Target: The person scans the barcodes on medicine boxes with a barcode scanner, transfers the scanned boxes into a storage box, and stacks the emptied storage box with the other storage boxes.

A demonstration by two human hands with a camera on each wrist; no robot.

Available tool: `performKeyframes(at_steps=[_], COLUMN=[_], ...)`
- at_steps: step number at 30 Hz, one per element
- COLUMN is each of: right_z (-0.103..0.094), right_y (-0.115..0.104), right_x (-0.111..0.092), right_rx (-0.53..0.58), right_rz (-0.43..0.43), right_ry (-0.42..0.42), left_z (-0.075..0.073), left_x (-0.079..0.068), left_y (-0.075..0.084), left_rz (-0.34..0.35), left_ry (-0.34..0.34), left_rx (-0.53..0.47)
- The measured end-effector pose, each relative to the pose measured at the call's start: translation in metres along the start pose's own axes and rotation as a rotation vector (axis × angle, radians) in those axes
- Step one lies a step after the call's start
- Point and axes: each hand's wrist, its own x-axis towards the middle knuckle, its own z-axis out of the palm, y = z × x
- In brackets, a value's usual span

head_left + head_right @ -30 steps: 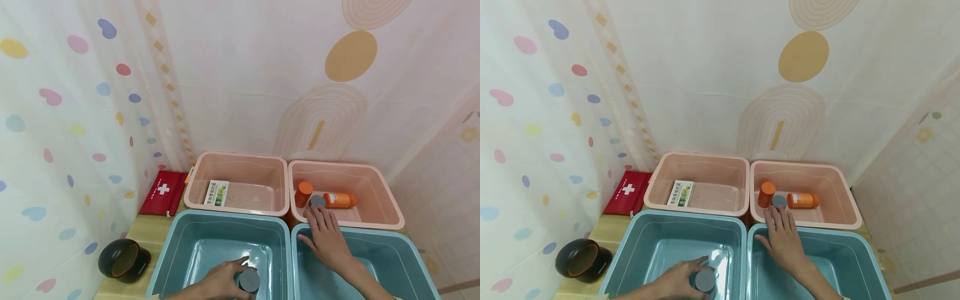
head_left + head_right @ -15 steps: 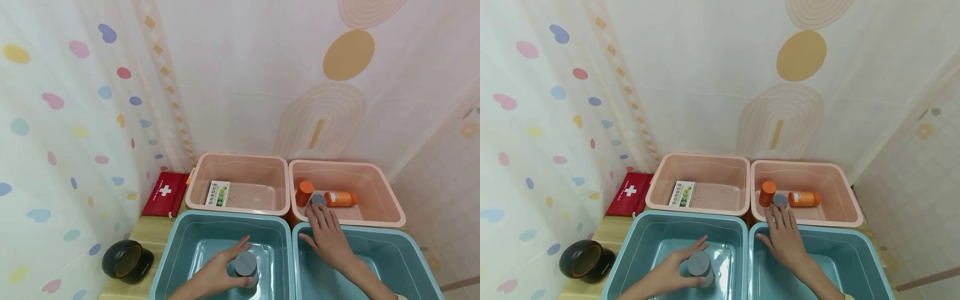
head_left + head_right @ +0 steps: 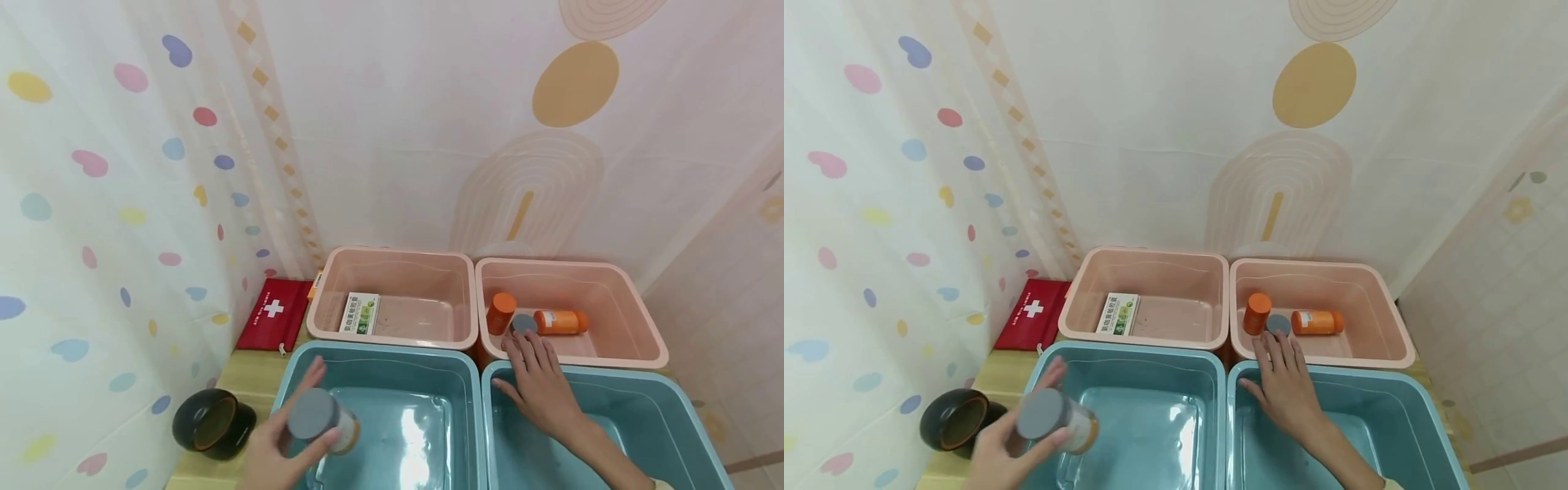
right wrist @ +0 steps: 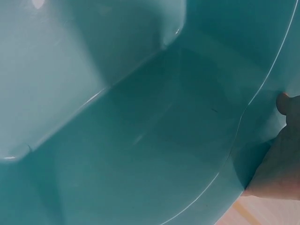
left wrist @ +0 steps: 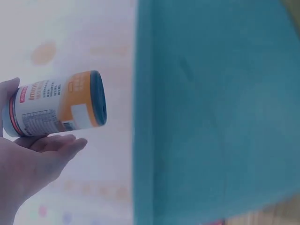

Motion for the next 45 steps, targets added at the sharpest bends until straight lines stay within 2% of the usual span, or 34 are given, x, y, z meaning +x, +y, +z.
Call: performKeyframes(at_steps=[2, 5, 6, 7, 9, 12, 15, 19, 21, 22, 26, 28, 33, 40, 45], right_z=[0.000, -0.001, -0.002, -0.002, -0.001, 0.000, 0.000, 0.001, 0.001, 0.001, 0.001, 0.000, 0.000, 0.002, -0.002], right_y=[0.000, 0.001, 0.001, 0.001, 0.001, 0.001, -0.001, -0.001, -0.001, -0.001, 0.000, 0.000, 0.001, 0.001, -0.001], right_x=[0.000, 0.000, 0.000, 0.000, 0.000, -0.001, -0.001, -0.001, -0.001, -0.001, -0.001, -0.001, -0.001, -0.002, -0.001], right_rx=[0.002, 0.005, 0.005, 0.005, 0.002, -0.008, -0.011, 0.000, 0.001, 0.001, 0.001, 0.001, -0.004, -0.017, -0.015], right_rz=[-0.002, -0.004, -0.004, -0.005, -0.006, -0.008, -0.008, -0.007, -0.012, -0.014, -0.014, -0.012, -0.014, -0.016, -0.014], right_ry=[0.001, 0.007, 0.008, 0.009, 0.009, 0.010, 0.003, 0.005, 0.012, 0.016, 0.020, 0.018, 0.018, 0.019, 0.016], left_z=[-0.016, -0.045, -0.055, -0.064, -0.080, -0.091, -0.088, -0.070, -0.062, -0.059, -0.054, -0.053, -0.048, -0.047, -0.046], left_x=[-0.005, -0.010, -0.011, -0.012, -0.013, -0.013, -0.011, -0.003, -0.001, 0.000, 0.004, 0.005, 0.008, 0.007, 0.008], left_y=[-0.004, -0.015, -0.019, -0.025, -0.035, -0.050, -0.059, -0.065, -0.070, -0.072, -0.084, -0.090, -0.101, -0.101, -0.101], left_rz=[-0.077, -0.252, -0.293, -0.304, -0.290, -0.200, -0.134, -0.017, 0.025, 0.025, -0.090, -0.137, -0.165, -0.237, -0.268], left_ry=[0.094, 0.163, 0.177, 0.189, 0.209, 0.268, 0.391, 0.603, 0.670, 0.698, 0.796, 0.837, 0.889, 0.911, 0.966], left_rx=[-0.016, -0.027, -0.027, -0.047, -0.106, -0.212, -0.324, -0.414, -0.309, -0.232, 0.082, 0.122, 0.154, 0.268, 0.274])
